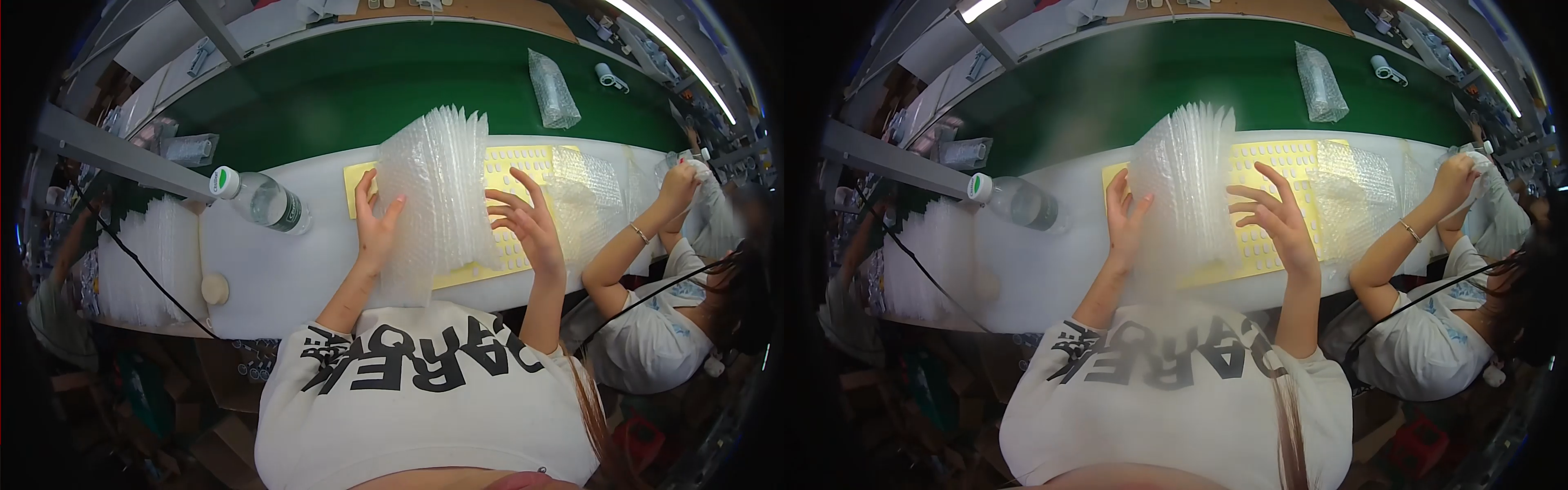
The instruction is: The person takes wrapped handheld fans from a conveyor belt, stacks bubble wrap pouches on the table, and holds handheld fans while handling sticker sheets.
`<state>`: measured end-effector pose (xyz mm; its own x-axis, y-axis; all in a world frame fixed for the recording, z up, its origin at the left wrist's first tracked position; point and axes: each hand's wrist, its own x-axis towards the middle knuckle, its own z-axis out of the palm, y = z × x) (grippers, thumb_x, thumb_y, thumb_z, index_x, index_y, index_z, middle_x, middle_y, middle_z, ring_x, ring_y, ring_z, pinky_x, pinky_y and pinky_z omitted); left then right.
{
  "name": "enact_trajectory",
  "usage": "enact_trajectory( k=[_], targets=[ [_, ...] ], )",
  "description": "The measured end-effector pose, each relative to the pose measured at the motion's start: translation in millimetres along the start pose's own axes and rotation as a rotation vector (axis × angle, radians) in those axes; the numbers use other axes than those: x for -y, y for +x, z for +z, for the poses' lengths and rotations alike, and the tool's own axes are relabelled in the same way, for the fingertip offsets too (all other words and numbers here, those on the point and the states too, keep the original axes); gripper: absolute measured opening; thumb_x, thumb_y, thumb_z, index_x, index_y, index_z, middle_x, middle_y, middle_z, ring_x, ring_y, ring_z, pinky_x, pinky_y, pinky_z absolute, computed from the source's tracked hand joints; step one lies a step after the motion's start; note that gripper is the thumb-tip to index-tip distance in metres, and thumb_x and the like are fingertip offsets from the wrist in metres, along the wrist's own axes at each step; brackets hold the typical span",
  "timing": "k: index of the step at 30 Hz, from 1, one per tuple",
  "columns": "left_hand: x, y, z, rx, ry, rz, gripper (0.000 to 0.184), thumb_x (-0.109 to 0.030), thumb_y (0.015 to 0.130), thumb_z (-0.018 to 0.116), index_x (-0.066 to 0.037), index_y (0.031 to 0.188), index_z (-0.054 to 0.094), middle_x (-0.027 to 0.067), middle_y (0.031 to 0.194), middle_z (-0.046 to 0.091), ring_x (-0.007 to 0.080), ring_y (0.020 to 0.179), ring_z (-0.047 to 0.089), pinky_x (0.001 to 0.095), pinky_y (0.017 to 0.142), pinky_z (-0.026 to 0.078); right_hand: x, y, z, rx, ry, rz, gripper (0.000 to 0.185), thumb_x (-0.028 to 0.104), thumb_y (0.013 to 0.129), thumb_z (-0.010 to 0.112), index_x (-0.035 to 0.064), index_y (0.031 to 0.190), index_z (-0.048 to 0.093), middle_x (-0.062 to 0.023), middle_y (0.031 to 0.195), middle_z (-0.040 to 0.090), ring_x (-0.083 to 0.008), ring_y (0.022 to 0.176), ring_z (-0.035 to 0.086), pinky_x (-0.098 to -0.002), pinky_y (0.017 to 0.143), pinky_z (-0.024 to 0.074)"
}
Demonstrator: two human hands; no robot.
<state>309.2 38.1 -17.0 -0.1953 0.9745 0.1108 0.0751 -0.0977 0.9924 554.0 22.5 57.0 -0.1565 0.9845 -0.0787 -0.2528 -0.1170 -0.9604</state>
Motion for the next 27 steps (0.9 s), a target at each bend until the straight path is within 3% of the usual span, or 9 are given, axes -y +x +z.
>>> enact_trajectory(
  k=[3, 8, 10, 13, 18, 22, 27],
  targets=[
    [2.2, 2.6, -10.5, -0.04, -0.098, -0.059, 0.058, -0.011, 0.083, 0.055, -0.004, 0.135, 0.029, 0.0135, 0.135, 0.034, 0.0281, 0.124, 0.033, 0.0378, 0.105, 0.025, -22.4, 17.6, 7.8, 0.033, 0.111, 0.073, 0.05, 0.016, 0.085, 0.052, 0.0041, 0.131, 0.036, -0.0185, 0.129, 0.041, -0.0272, 0.12, 0.039, -0.0383, 0.1, 0.0292],
    [-3.6, 5.1, -16.3, 0.041, 0.347, 0.173, 0.05, -0.016, 0.088, 0.048, -0.004, 0.134, 0.031, 0.0114, 0.136, 0.035, 0.0255, 0.125, 0.033, 0.0351, 0.105, 0.024, -70.1, 44.3, 23.0, -0.083, -0.193, -0.292, 0.052, 0.028, 0.09, 0.042, 0.0023, 0.134, 0.031, -0.0165, 0.133, 0.037, -0.0268, 0.124, 0.033, -0.0393, 0.104, 0.0245],
    [-8.8, 4.3, -9.1, 0.105, 0.254, 0.156, 0.05, -0.02, 0.09, 0.043, -0.005, 0.135, 0.028, 0.0116, 0.137, 0.031, 0.0253, 0.126, 0.03, 0.0353, 0.106, 0.023, -76.7, 46.3, 32.4, -0.094, -0.282, -0.397, 0.052, 0.03, 0.091, 0.04, 0.0026, 0.135, 0.03, -0.0164, 0.133, 0.036, -0.0268, 0.125, 0.032, -0.0393, 0.104, 0.0244],
    [-25.3, -1.0, 3.3, 0.214, -0.176, -0.024, 0.051, -0.025, 0.092, 0.036, -0.005, 0.137, 0.023, 0.0118, 0.14, 0.027, 0.0249, 0.129, 0.027, 0.0357, 0.107, 0.021, -81.7, 41.2, 49.1, -0.072, -0.328, -0.461, 0.053, 0.032, 0.092, 0.038, 0.003, 0.135, 0.029, -0.0161, 0.134, 0.035, -0.0267, 0.125, 0.032, -0.0392, 0.104, 0.0243],
    [-48.2, -20.7, 22.0, 0.322, -0.602, -0.216, 0.054, -0.034, 0.096, 0.024, -0.006, 0.141, 0.014, 0.0122, 0.145, 0.019, 0.0244, 0.132, 0.021, 0.0362, 0.108, 0.018, -85.5, 13.2, 55.5, -0.029, -0.14, -0.362, 0.054, 0.035, 0.093, 0.033, 0.0037, 0.136, 0.028, -0.0157, 0.136, 0.033, -0.0265, 0.126, 0.031, -0.0391, 0.105, 0.0241],
    [-62.5, -22.4, 28.0, 0.33, -0.442, -0.168, 0.057, -0.037, 0.097, 0.022, -0.006, 0.142, 0.008, 0.0113, 0.147, 0.012, 0.0246, 0.134, 0.017, 0.037, 0.109, 0.015, -76.3, 10.0, 49.3, -0.053, 0.153, -0.226, 0.055, 0.038, 0.094, 0.03, 0.0043, 0.137, 0.026, -0.0154, 0.138, 0.031, -0.0264, 0.127, 0.031, -0.0391, 0.105, 0.0239],
    [-47.7, -11.5, 21.2, 0.256, -0.503, -0.156, 0.059, -0.04, 0.096, 0.023, -0.006, 0.142, 0.009, 0.0109, 0.147, 0.013, 0.0268, 0.134, 0.014, 0.037, 0.109, 0.013, -74.0, 22.2, 33.2, -0.068, 0.248, -0.13, 0.056, 0.042, 0.095, 0.026, 0.005, 0.138, 0.025, -0.015, 0.139, 0.029, -0.0263, 0.127, 0.03, -0.039, 0.106, 0.0237]
  ],
)
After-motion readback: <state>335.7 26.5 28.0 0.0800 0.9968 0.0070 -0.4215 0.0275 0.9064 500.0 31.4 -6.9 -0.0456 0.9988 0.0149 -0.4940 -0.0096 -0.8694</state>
